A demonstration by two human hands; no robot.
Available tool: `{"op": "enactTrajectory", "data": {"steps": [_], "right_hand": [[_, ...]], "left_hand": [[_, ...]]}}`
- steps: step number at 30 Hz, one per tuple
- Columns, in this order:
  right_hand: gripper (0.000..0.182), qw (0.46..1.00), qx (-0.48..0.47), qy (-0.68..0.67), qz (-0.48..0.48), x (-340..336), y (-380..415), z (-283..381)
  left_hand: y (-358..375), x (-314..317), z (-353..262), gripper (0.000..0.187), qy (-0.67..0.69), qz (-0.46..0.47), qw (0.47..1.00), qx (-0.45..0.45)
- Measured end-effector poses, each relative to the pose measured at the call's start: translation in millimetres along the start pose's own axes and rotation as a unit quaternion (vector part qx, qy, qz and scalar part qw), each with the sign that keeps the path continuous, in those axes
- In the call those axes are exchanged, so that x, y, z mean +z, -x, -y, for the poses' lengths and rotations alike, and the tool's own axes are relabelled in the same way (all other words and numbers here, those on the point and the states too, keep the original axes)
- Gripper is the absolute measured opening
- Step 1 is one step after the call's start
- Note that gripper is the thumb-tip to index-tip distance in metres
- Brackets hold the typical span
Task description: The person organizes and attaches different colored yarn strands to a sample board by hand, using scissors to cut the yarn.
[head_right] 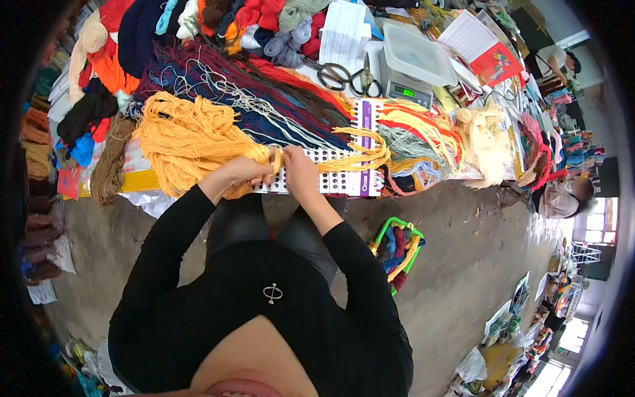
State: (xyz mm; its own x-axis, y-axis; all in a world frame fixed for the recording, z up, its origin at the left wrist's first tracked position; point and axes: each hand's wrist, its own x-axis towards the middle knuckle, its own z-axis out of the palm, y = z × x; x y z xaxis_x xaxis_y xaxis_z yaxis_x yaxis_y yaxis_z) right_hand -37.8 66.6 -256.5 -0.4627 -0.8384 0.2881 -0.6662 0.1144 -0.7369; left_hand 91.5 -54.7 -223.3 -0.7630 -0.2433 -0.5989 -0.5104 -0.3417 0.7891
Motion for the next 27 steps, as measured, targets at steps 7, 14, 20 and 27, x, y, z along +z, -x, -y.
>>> {"op": "enactTrajectory", "data": {"steps": [7,14,20,27], "right_hand": [[0.026,0.984,-0.081,0.152,0.051,6.1,-8.0,8.1],[0.018,0.986,-0.063,0.146,0.045,8.2,-8.7,7.2],[0.011,0.99,-0.063,0.122,0.03,10.8,-4.9,-1.8],[0.011,0.998,0.056,-0.02,-0.022,6.1,-1.7,-4.0]], "left_hand": [[9.8,9.0,23.5,0.02,-0.268,-0.313,0.815,0.406],[98.3,-12.4,-34.6,0.019,0.333,-0.1,0.926,0.149],[136.3,-76.6,-35.6,0.026,0.21,-0.513,0.768,0.319],[10.5,-2.9,31.0,0.025,-0.418,-0.36,0.731,0.401]]}}
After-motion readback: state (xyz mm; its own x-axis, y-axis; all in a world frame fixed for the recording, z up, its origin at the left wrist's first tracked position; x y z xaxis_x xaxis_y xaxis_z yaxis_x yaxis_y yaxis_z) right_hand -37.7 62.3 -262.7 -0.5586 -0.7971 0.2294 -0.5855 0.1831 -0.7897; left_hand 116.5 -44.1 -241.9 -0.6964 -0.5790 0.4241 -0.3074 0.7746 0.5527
